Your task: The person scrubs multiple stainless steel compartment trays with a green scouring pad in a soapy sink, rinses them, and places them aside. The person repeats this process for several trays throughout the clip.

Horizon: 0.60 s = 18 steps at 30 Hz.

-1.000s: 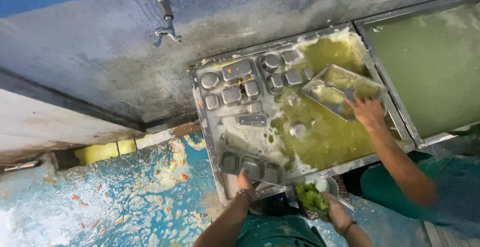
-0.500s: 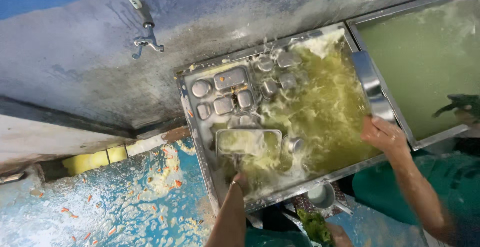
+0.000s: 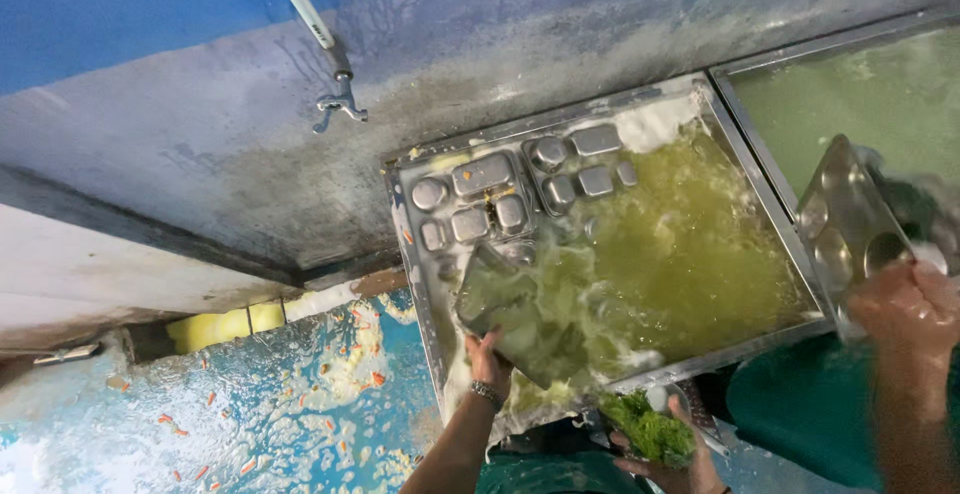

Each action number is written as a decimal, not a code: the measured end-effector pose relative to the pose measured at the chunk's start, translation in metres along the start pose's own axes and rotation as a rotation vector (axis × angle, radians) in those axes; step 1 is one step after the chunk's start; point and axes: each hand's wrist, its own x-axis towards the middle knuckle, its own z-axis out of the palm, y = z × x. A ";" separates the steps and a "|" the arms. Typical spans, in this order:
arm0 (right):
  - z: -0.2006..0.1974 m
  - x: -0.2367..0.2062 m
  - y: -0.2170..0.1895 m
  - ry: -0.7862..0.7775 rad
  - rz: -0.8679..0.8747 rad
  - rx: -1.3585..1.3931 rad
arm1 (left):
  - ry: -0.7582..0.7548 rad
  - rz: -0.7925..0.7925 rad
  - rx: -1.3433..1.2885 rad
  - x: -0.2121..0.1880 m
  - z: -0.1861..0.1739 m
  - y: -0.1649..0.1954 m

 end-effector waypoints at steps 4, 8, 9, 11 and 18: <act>0.059 -0.043 0.198 0.392 0.189 -1.277 | -0.211 0.386 0.299 0.020 0.023 0.013; 0.049 -0.091 0.280 0.843 0.313 -0.405 | -0.198 0.627 0.724 0.012 0.055 0.045; 0.040 -0.101 0.281 0.458 0.112 -0.908 | -0.142 0.809 0.938 0.003 0.062 0.057; 0.027 -0.107 0.277 -0.043 -0.156 -1.419 | -0.141 1.004 1.224 -0.017 0.073 0.084; 0.028 -0.069 0.263 0.503 0.504 -1.196 | -0.513 0.477 0.465 -0.032 0.046 0.158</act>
